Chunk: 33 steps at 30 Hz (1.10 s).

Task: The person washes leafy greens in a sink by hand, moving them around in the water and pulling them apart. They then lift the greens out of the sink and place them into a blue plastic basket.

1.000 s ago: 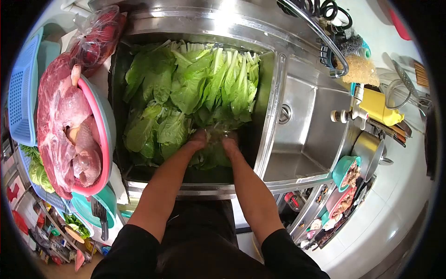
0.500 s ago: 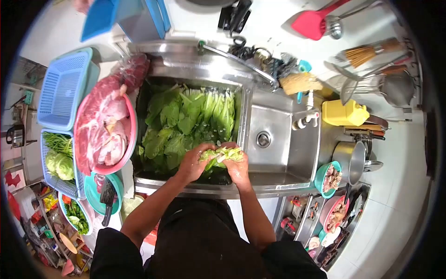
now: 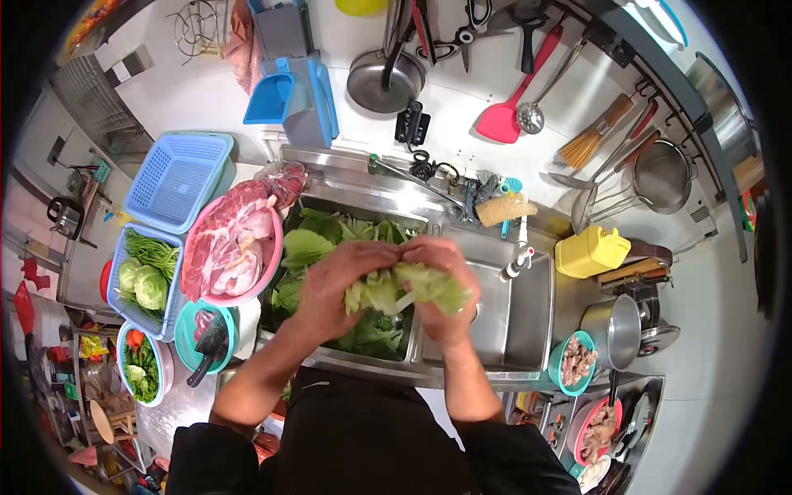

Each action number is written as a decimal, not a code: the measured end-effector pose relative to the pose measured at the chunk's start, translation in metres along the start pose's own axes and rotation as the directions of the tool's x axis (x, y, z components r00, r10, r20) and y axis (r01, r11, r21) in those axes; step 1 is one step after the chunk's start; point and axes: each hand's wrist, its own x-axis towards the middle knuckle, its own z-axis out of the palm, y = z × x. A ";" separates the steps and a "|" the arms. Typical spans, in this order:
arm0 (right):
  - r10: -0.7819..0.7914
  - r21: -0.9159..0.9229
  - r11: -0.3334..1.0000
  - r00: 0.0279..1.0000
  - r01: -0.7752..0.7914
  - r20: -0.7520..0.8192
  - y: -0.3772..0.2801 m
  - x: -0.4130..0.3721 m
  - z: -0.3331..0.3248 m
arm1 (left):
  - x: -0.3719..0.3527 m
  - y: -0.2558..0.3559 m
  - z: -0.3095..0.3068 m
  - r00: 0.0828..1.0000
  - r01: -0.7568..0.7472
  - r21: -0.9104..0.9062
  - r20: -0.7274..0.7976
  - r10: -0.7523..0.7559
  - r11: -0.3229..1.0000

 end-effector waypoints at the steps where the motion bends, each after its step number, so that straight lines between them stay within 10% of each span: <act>1: 0.056 0.044 0.998 0.997 -0.054 -0.049 0.017 -0.018 0.010 | -0.018 -0.022 0.014 0.999 -0.001 -0.006 -0.037 0.001 1.000; 2: 0.106 -0.015 0.994 0.993 -0.106 -0.044 0.052 -0.041 0.021 | -0.042 -0.051 0.031 0.997 -0.002 -0.014 -0.074 0.001 1.000; 4: 0.367 -0.111 0.925 0.930 -0.364 0.004 0.156 -0.121 0.042 | -0.125 -0.150 0.088 0.771 0.604 -0.245 -0.060 -0.633 0.758; 5: 0.560 -0.170 0.820 0.827 -0.546 0.047 0.224 -0.176 0.052 | -0.182 -0.197 0.115 0.765 0.633 -0.145 -0.036 -0.643 0.761; 7: 0.447 -0.366 0.839 0.894 -0.403 0.040 0.234 -0.218 0.061 | -0.232 -0.233 0.136 0.806 0.588 -0.019 -0.063 -0.588 0.809; 11: 0.659 -0.015 0.751 0.748 -0.660 0.077 0.176 -0.194 0.039 | -0.172 -0.152 0.100 0.673 0.738 -0.085 0.032 -0.739 0.669; 17: 0.613 0.245 0.766 0.790 -0.594 -0.004 0.148 -0.123 0.036 | -0.102 -0.100 0.070 0.891 0.446 -0.124 -0.039 -0.453 0.887; 20: 0.725 -0.150 0.673 0.686 -0.724 -0.059 0.226 -0.176 0.054 | -0.153 -0.184 0.112 0.569 0.810 -0.204 0.045 -0.821 0.550; 21: 0.555 -0.164 0.820 0.832 -0.548 0.001 0.249 -0.190 0.057 | -0.149 -0.200 0.117 0.569 0.809 -0.185 0.006 -0.822 0.559; 23: 0.671 -0.010 0.742 0.741 -0.671 0.036 0.229 -0.165 0.053 | -0.165 -0.210 0.125 0.525 0.838 -0.143 -0.057 -0.849 0.527; 28: 0.842 0.483 0.209 0.408 -0.850 0.354 0.219 -0.140 0.037 | -0.128 -0.194 0.108 0.507 0.661 -0.738 0.303 -0.807 0.138; 30: 0.660 0.368 0.566 0.673 -0.738 0.335 0.204 -0.132 0.034 | -0.119 -0.186 0.111 0.533 0.651 -0.753 0.363 -0.764 0.096; 32: 0.649 0.452 0.507 0.670 -0.733 0.359 0.189 -0.115 0.035 | -0.120 -0.187 0.118 0.550 0.708 -0.657 0.283 -0.786 0.259; 33: 0.734 0.574 0.261 0.546 -0.776 0.405 0.181 -0.099 0.040 | -0.120 -0.187 0.121 0.561 0.728 -0.598 0.240 -0.792 0.335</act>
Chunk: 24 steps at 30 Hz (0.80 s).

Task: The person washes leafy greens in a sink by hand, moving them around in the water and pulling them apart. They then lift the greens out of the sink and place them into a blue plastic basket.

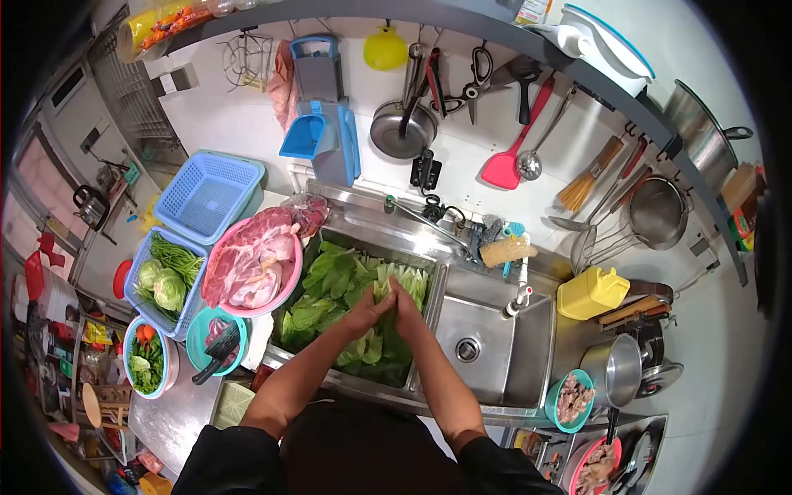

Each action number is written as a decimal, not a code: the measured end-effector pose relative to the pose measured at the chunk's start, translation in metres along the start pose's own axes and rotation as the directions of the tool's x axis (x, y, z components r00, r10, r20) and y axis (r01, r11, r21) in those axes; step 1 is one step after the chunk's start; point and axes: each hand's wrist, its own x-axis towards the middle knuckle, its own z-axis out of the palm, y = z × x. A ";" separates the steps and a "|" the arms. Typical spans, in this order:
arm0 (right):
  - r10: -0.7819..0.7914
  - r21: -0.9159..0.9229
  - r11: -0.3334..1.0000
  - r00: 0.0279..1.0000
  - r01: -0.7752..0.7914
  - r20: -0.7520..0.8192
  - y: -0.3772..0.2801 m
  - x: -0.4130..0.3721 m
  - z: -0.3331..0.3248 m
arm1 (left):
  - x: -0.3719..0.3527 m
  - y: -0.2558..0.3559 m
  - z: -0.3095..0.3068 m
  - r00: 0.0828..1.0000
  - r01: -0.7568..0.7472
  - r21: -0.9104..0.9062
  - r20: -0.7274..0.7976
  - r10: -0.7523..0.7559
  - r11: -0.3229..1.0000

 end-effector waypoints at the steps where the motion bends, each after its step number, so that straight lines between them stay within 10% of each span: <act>1: 0.157 0.232 0.961 0.987 -0.148 -0.019 -0.009 0.000 0.013 | -0.002 0.007 0.006 0.996 -0.068 0.002 0.060 0.068 0.998; 5: -0.198 -0.632 0.722 0.960 0.280 0.199 -0.008 -0.002 -0.007 | -0.002 0.022 0.008 0.950 -0.299 -0.015 0.084 0.299 0.954; 8: 0.307 -0.162 0.938 0.952 -0.305 -0.016 -0.034 -0.009 0.009 | -0.008 0.034 0.005 0.936 -0.350 0.064 -0.003 0.351 0.934; 11: 0.305 -0.388 0.841 0.924 -0.376 -0.233 -0.040 -0.025 0.028 | 0.010 -0.001 -0.012 0.944 -0.314 0.048 -0.095 0.317 0.948; 17: 0.140 -0.376 0.908 0.981 -0.183 -0.137 -0.063 -0.032 0.016 | 0.000 0.036 -0.018 1.000 0.006 -0.328 -0.021 -0.014 0.945; 24: -0.117 -0.207 0.976 0.964 0.067 -0.239 -0.097 -0.025 -0.004 | 0.021 0.138 -0.075 1.000 -0.006 -0.559 -0.025 -0.010 0.829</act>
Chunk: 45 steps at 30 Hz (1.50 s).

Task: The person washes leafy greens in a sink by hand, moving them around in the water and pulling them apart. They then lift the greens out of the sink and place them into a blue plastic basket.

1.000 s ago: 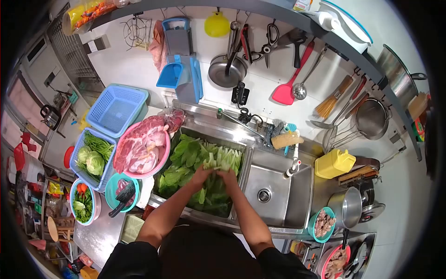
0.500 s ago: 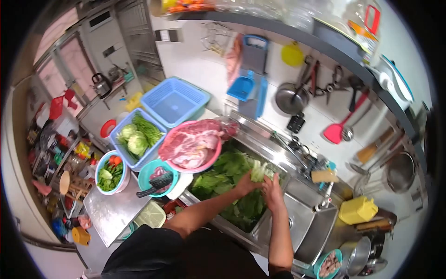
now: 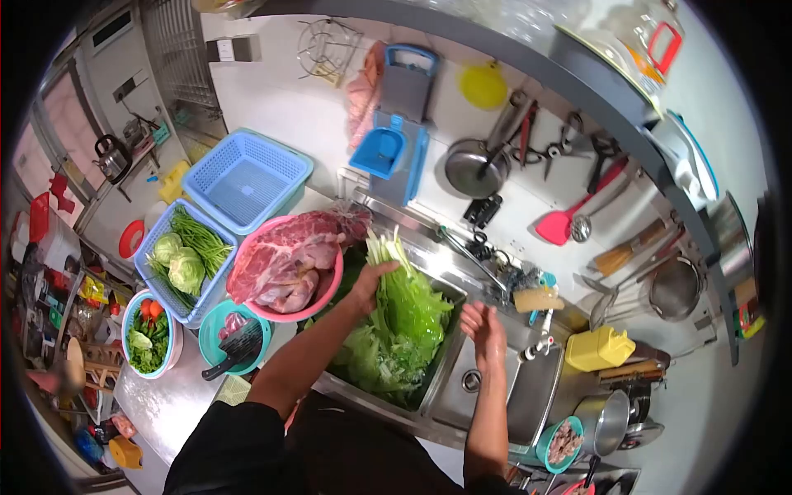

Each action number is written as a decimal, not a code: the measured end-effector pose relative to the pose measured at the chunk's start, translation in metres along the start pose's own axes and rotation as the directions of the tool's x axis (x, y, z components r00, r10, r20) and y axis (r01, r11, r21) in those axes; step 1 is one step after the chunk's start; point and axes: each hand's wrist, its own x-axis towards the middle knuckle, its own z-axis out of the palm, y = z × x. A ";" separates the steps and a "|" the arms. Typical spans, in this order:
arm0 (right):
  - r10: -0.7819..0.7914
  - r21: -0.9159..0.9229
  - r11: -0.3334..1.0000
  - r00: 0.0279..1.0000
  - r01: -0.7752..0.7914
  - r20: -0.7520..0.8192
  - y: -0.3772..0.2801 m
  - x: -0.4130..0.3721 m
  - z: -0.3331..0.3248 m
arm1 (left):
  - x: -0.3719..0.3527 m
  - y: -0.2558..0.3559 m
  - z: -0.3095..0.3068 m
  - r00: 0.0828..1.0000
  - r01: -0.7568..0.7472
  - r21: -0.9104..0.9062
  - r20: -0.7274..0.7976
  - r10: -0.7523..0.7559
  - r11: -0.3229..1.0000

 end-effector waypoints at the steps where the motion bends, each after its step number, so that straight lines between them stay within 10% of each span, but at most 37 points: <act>1: 0.002 0.017 1.000 1.000 -0.002 -0.017 0.001 0.001 -0.003 | 0.000 0.026 0.002 0.999 -0.027 -0.014 -0.029 0.027 1.000; 9: 0.066 -0.031 0.997 0.985 -0.071 -0.159 0.024 -0.017 0.006 | 0.002 0.287 -0.045 0.880 -0.461 -0.043 -0.151 0.450 0.886; 12: 0.109 -0.027 0.993 0.968 -0.118 -0.225 0.034 -0.018 0.016 | 0.013 0.377 -0.092 0.625 -0.696 0.387 -0.089 0.776 0.605; 17: 0.156 -0.059 0.983 0.965 -0.172 -0.210 0.059 -0.012 0.024 | 0.077 0.452 -0.220 0.633 -0.094 0.971 -0.111 0.766 0.219; 21: 0.193 -0.135 0.962 0.941 -0.237 -0.277 0.068 -0.009 0.050 | 0.108 0.425 -0.259 0.745 0.335 0.940 -0.225 0.628 -0.061; 24: 0.221 -0.146 0.951 0.929 -0.273 -0.298 0.075 -0.008 0.066 | 0.141 0.401 -0.296 0.870 0.306 0.948 -0.240 0.430 -0.091; 27: 0.256 -0.192 0.927 0.919 -0.321 -0.298 0.087 -0.009 0.066 | 0.149 0.374 -0.326 0.779 0.369 0.897 -0.156 0.607 -0.244; 30: 0.307 -0.201 0.905 0.901 -0.376 -0.306 0.105 -0.013 0.056 | 0.134 0.380 -0.351 0.831 0.386 0.903 -0.251 0.496 -0.190; 32: 0.356 -0.179 0.886 0.875 -0.427 -0.328 0.117 -0.011 0.054 | 0.127 0.390 -0.362 0.929 0.343 0.938 -0.332 0.165 -0.041; 34: 0.408 -0.178 0.856 0.847 -0.485 -0.341 0.131 -0.018 0.039 | 0.112 0.382 -0.344 0.903 0.360 0.856 -0.218 0.371 -0.372; 39: 0.526 0.024 0.832 0.773 -0.555 -0.353 0.198 -0.017 -0.023 | 0.071 0.331 -0.183 0.756 -0.023 0.885 0.320 0.571 -0.465; 45: 0.505 -0.106 0.779 0.719 -0.618 -0.478 0.266 -0.008 -0.057 | 0.016 0.121 -0.023 0.901 -0.378 0.923 0.348 0.260 0.075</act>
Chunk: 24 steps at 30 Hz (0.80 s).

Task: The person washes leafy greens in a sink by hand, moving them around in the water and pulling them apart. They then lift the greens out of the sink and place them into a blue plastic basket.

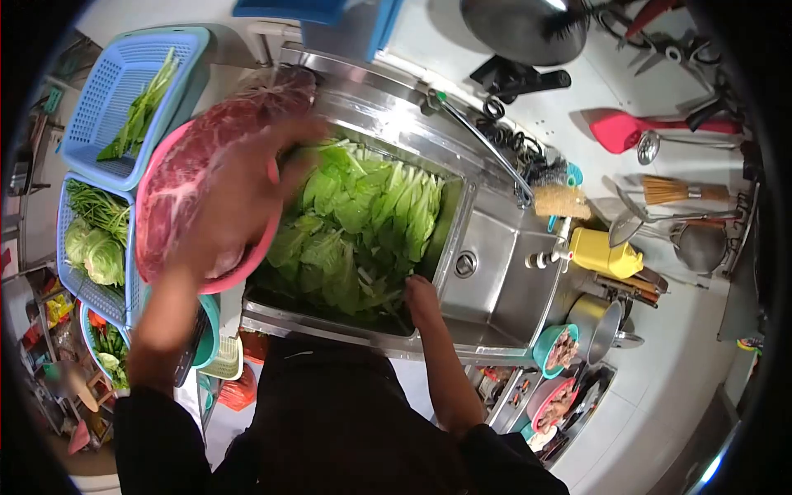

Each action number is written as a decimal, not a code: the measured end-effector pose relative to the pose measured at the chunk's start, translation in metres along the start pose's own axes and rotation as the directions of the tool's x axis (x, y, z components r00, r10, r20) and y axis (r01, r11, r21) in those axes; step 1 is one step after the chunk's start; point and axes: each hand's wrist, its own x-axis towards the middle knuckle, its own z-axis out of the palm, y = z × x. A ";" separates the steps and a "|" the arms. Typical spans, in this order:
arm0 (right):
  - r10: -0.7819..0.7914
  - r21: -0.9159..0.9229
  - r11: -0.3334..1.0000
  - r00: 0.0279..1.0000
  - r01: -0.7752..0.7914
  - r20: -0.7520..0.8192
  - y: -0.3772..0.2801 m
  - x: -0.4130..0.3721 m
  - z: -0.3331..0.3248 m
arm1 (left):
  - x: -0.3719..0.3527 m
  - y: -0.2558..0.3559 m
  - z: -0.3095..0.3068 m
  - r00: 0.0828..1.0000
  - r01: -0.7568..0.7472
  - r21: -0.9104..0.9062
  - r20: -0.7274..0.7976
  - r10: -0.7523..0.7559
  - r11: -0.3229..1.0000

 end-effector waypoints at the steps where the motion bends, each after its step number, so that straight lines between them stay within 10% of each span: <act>1: -0.040 -0.065 0.997 0.994 0.034 -0.099 -0.015 -0.002 0.011 | -0.006 -0.011 0.048 0.997 -0.075 0.007 0.016 0.075 0.997; 5: -0.387 -0.122 0.921 0.904 0.369 -0.184 -0.060 0.034 0.020 | -0.036 -0.093 0.207 0.911 0.356 -0.211 0.293 -0.288 0.910; 8: -0.295 0.075 0.946 0.935 0.315 -0.196 -0.078 0.077 0.009 | -0.049 -0.130 0.269 0.830 0.520 -0.141 0.313 -0.461 0.842; 10: -0.240 0.117 0.959 0.961 0.257 -0.139 -0.108 0.066 0.010 | -0.050 -0.139 0.292 0.835 0.536 -0.172 0.250 -0.490 0.826; 15: -0.541 -0.642 0.711 0.806 0.286 -0.241 -0.113 0.103 0.034 | -0.021 -0.146 0.337 0.891 0.451 -0.149 0.138 -0.433 0.880; 18: -0.589 -0.640 0.711 0.743 0.291 -0.317 -0.113 0.155 0.047 | 0.004 -0.164 0.360 0.924 0.379 -0.029 -0.048 -0.380 0.925; 21: -0.376 -0.442 0.877 0.845 0.191 -0.381 -0.102 0.205 0.066 | -0.004 -0.232 0.388 0.959 0.276 0.131 -0.103 -0.264 0.952; 24: -0.065 -0.254 0.967 0.934 -0.028 -0.351 -0.097 0.222 0.078 | -0.010 -0.239 0.359 0.773 0.583 0.205 0.158 -0.614 0.786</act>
